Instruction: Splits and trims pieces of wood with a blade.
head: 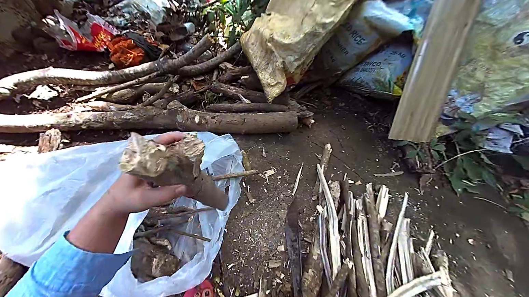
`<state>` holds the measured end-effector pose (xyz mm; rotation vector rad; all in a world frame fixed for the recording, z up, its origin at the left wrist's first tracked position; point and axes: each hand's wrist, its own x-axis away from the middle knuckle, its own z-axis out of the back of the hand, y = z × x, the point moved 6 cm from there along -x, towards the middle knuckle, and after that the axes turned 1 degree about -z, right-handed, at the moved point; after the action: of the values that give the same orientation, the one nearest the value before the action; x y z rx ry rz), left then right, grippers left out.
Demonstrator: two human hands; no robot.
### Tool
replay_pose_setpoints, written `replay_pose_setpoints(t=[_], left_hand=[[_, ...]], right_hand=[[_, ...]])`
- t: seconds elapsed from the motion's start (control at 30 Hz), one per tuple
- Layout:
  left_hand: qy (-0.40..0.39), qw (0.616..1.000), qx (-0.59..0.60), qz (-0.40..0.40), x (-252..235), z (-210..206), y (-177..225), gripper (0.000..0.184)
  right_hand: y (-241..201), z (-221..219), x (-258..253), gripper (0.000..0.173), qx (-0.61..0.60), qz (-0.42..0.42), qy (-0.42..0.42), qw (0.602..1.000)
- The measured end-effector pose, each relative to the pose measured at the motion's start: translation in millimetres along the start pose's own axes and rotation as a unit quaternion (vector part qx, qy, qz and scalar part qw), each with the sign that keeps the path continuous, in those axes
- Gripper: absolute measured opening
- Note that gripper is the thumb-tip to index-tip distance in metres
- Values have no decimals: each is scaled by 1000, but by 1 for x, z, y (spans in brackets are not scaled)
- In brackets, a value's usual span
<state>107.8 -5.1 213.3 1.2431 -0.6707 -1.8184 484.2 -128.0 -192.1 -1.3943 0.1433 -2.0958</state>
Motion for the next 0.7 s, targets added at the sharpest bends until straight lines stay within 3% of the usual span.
replay_pose_setpoints(t=[0.1,0.2,0.23,0.3,0.37,0.47,0.53,0.57,0.67,0.7], left_hand=[[-71,993,93,-16,-3,-51,8,67],[-202,973,14,-109,20,-138,-4,45],[-246,954,-55,-163,37,-169,-14,37],[-317,905,-137,-247,86,-223,-47,37],[-422,854,-163,-258,145,-259,-86,42],[-613,751,-159,-185,218,-283,-134,62],[-681,707,-166,-99,221,-283,-153,82],[-674,714,-181,-51,205,-281,-161,86],[-606,726,-276,171,116,-272,-197,62],[-559,727,-305,259,85,-266,-212,63]], right_hand=[[3,-2,-1,26,-23,-6,-12,1000],[5,-2,0,23,-89,-11,-18,996],[5,-3,1,21,-117,-11,-18,993],[4,-2,3,18,-155,-15,-20,988],[5,-3,3,17,-182,-16,-25,983],[8,-2,1,17,-206,-29,-30,978],[11,-2,-2,17,-217,-34,-27,975],[11,-2,-3,17,-220,-36,-27,974],[10,-3,-3,18,-210,-44,-27,976],[10,-3,-3,19,-200,-47,-28,978]])
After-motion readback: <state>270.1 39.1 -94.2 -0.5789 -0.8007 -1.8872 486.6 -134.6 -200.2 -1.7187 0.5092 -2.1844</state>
